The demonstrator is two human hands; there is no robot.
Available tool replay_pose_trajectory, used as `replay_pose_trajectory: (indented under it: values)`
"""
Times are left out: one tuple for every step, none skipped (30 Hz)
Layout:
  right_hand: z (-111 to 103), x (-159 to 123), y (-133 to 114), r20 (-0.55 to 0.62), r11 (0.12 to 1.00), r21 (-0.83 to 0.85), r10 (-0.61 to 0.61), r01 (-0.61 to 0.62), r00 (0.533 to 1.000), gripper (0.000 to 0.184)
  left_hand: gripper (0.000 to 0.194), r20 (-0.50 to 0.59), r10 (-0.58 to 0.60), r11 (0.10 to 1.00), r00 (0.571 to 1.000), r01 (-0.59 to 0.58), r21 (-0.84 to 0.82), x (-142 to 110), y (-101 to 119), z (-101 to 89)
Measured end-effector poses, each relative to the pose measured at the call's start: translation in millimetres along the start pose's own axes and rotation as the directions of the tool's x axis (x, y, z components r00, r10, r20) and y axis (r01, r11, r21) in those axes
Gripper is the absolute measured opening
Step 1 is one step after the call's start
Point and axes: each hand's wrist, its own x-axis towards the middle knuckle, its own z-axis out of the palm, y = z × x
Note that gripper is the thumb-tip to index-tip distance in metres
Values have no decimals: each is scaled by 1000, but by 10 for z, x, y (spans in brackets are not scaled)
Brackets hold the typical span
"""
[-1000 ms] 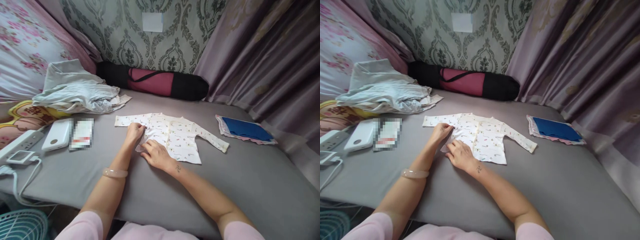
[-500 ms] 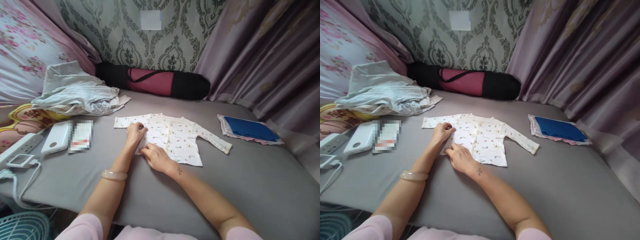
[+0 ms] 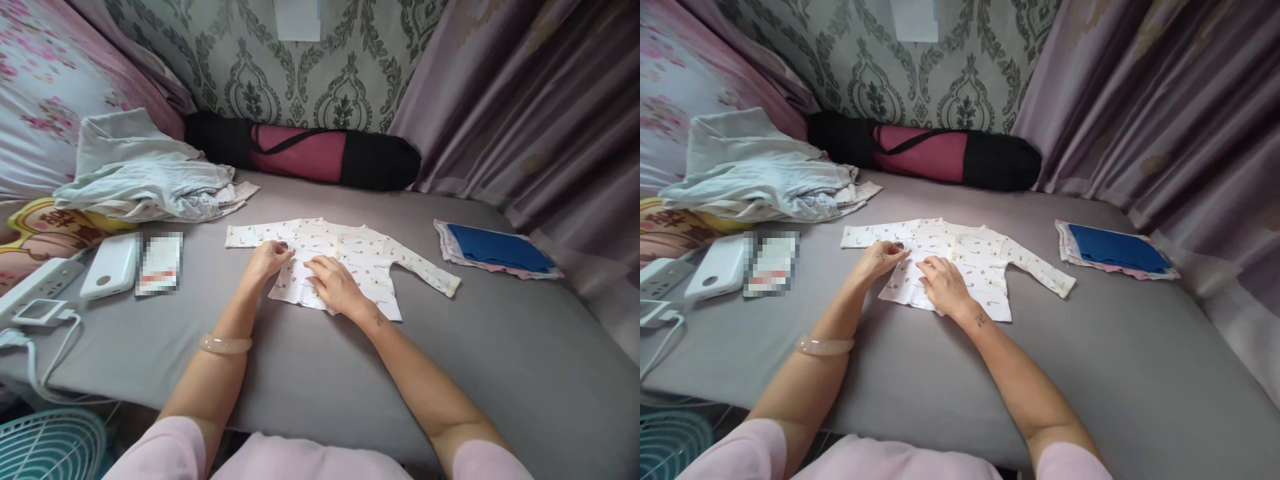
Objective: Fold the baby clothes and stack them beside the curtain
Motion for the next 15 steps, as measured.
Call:
replay_pose_trajectory:
  values:
    - [19,-9,-7,49,998,-21,-61,62,997,37,26,-2,16,1000,1000,-16,14,1,-3,15]
    - [32,-23,-25,114,992,-30,-118,122,986,40,23,-9,27,999,1000,-27,24,5,-8,31]
    - [37,-43,-54,184,985,-33,-161,169,970,44,21,-15,32,999,999,-32,28,11,-13,45]
    - [34,-68,-92,253,979,-31,-189,204,949,48,19,-17,32,999,999,-31,27,18,-18,56]
    - [24,-99,-138,317,973,-27,-209,229,925,54,19,-18,30,999,999,-30,21,24,-22,64]
    - [9,-135,-190,370,969,-22,-221,246,902,58,18,-16,27,1000,1000,-27,13,28,-25,68]
    - [-9,-176,-249,414,966,-13,-229,258,881,60,18,-15,26,1000,1000,-26,4,31,-28,69]
    - [-28,-221,-312,447,964,1,-239,267,862,62,18,-15,23,1000,1000,-23,-3,32,-30,68]
    - [-49,-267,-377,474,962,22,-251,274,844,62,18,-14,21,1000,1000,-21,-7,32,-33,67]
    - [-71,-313,-442,493,960,45,-261,276,830,61,17,-13,22,1000,1000,-22,-7,32,-35,67]
    - [-99,-355,-503,505,959,66,-270,275,820,59,17,-11,26,1000,1000,-26,-3,30,-36,66]
    - [-134,-391,-555,512,957,92,-281,274,812,55,16,-10,31,999,999,-31,6,27,-36,63]
    - [-181,-418,-593,519,953,130,-301,274,800,51,16,-9,36,999,999,-36,17,22,-31,58]
    - [-242,-434,-613,531,945,182,-327,272,782,47,17,-12,39,999,999,-38,27,13,-20,49]
    - [-316,-438,-610,546,934,243,-354,260,759,42,18,-23,39,999,999,-38,32,-2,-2,33]
